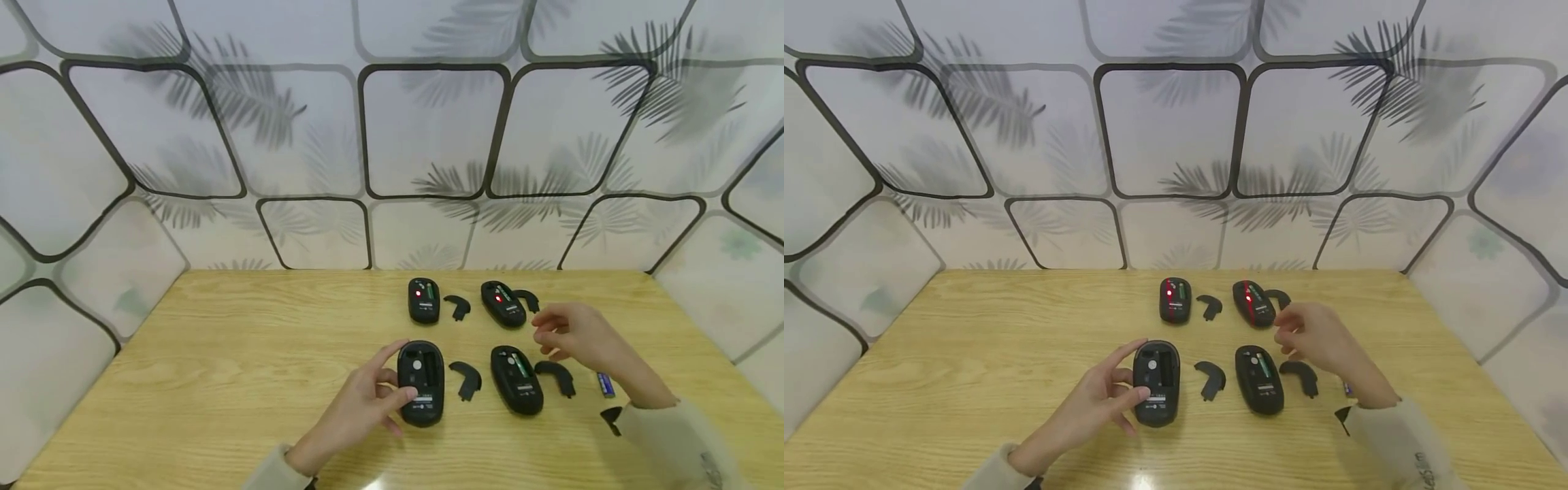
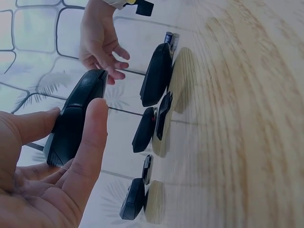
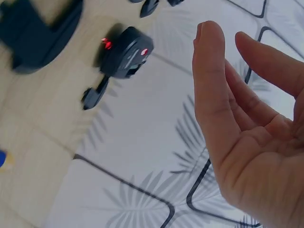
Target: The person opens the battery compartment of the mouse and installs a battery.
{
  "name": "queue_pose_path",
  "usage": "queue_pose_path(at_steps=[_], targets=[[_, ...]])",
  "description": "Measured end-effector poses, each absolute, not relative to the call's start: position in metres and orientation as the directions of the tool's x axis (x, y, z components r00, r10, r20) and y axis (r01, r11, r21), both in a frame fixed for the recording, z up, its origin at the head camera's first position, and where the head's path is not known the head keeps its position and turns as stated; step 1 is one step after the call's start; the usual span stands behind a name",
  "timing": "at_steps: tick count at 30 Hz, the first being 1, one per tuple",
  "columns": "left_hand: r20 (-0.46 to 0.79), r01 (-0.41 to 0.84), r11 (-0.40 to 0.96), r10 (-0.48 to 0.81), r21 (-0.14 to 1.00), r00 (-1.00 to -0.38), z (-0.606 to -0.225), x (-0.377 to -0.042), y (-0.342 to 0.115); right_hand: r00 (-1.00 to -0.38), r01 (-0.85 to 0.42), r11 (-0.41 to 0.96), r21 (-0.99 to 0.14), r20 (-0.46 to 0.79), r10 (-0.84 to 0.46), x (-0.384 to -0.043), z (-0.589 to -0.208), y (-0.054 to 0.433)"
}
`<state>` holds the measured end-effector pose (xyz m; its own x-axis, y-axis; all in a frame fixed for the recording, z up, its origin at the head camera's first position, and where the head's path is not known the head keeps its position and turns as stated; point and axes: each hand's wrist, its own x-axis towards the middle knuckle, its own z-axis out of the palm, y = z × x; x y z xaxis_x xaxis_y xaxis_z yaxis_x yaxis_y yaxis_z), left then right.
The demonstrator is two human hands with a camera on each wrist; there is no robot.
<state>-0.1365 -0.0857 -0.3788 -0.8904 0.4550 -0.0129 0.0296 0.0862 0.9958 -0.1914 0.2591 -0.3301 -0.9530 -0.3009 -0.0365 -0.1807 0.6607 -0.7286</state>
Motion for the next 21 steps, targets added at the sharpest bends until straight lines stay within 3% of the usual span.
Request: queue_pose_path(at_steps=[21], targets=[[-0.034,0.012,0.097,0.457,0.995,-0.889,-0.378,-0.137,-0.086,-0.966,-0.078,0.691,-0.719,-0.118,-0.231,-0.190,-0.339,0.311]])
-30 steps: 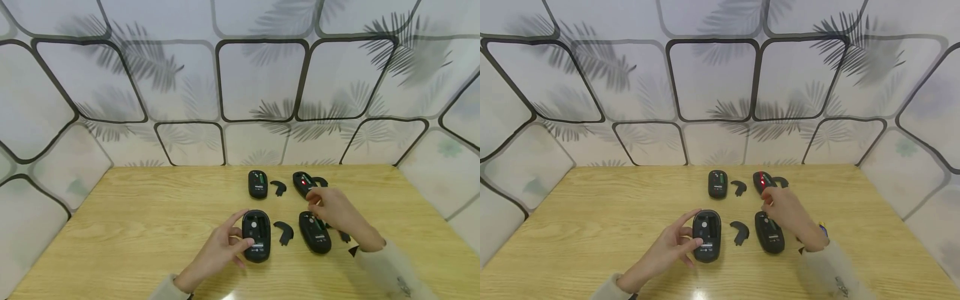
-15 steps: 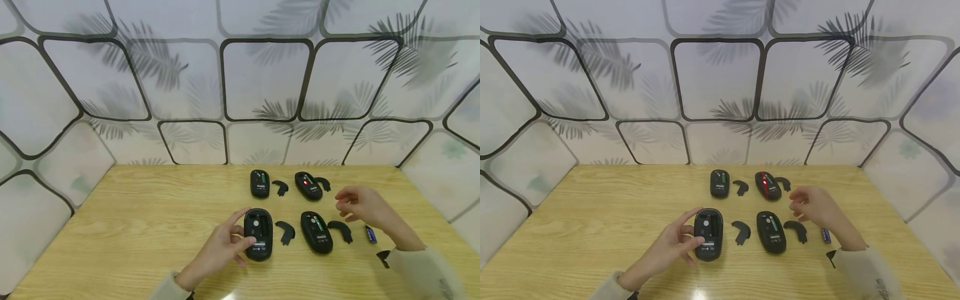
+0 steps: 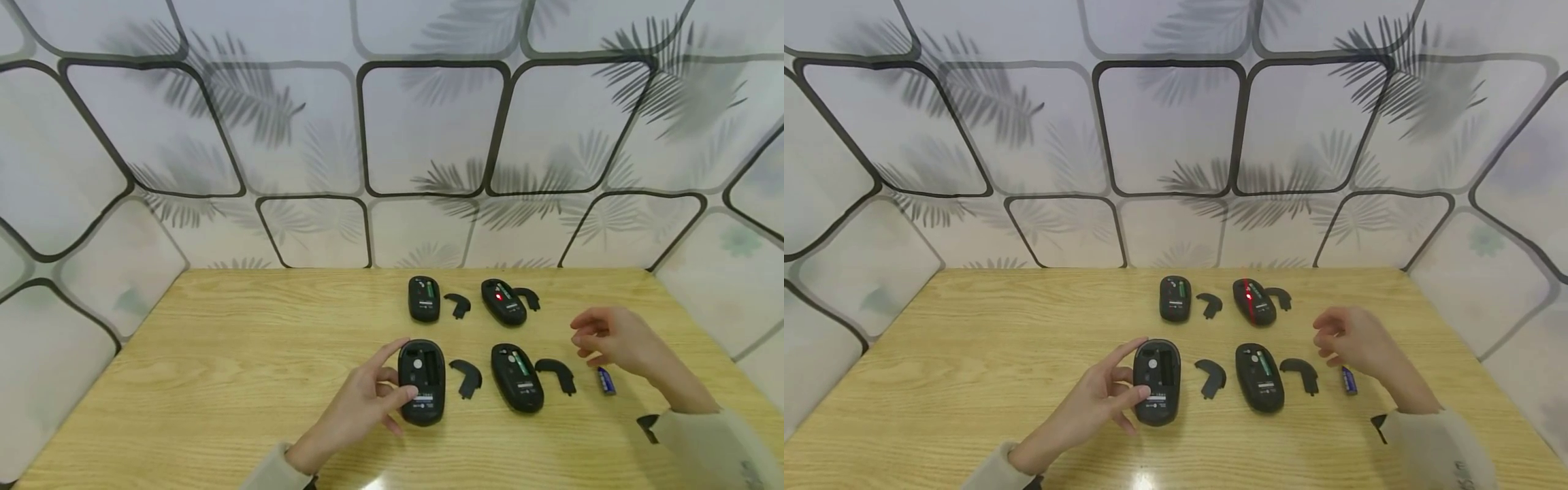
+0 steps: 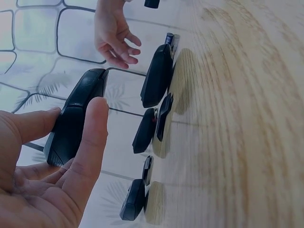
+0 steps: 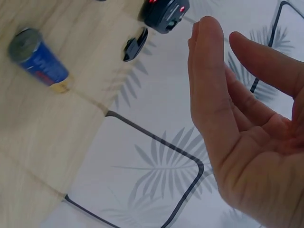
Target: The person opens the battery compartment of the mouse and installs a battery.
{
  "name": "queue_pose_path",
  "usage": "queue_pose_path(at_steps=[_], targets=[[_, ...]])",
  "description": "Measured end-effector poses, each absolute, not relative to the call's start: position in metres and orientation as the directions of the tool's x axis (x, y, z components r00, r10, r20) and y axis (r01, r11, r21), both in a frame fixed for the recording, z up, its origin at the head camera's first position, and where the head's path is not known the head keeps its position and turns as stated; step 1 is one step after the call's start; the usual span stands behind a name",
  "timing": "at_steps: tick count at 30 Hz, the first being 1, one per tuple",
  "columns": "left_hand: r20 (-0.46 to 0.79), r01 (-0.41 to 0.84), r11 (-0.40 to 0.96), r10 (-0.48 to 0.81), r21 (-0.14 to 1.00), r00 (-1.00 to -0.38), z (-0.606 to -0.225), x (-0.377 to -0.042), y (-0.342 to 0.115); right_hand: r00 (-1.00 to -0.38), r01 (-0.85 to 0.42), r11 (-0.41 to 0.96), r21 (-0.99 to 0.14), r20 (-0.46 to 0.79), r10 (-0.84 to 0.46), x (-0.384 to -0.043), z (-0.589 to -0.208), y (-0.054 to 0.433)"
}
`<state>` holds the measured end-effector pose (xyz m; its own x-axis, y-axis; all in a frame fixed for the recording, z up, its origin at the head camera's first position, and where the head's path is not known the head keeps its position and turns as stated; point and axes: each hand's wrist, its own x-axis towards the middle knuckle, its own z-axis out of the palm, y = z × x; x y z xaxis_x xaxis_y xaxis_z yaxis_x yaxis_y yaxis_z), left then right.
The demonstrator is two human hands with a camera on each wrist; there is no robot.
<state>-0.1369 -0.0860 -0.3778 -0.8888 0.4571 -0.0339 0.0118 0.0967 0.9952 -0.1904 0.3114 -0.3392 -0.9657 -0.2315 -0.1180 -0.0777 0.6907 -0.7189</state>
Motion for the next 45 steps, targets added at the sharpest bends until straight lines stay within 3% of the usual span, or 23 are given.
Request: queue_pose_path(at_steps=[45], targets=[[-0.043,-0.003,0.087,0.454,0.996,-0.890,-0.377,-0.138,-0.088,-0.969,0.078,0.705,-0.705,-0.219,-0.112,-0.177,-0.359,0.362]])
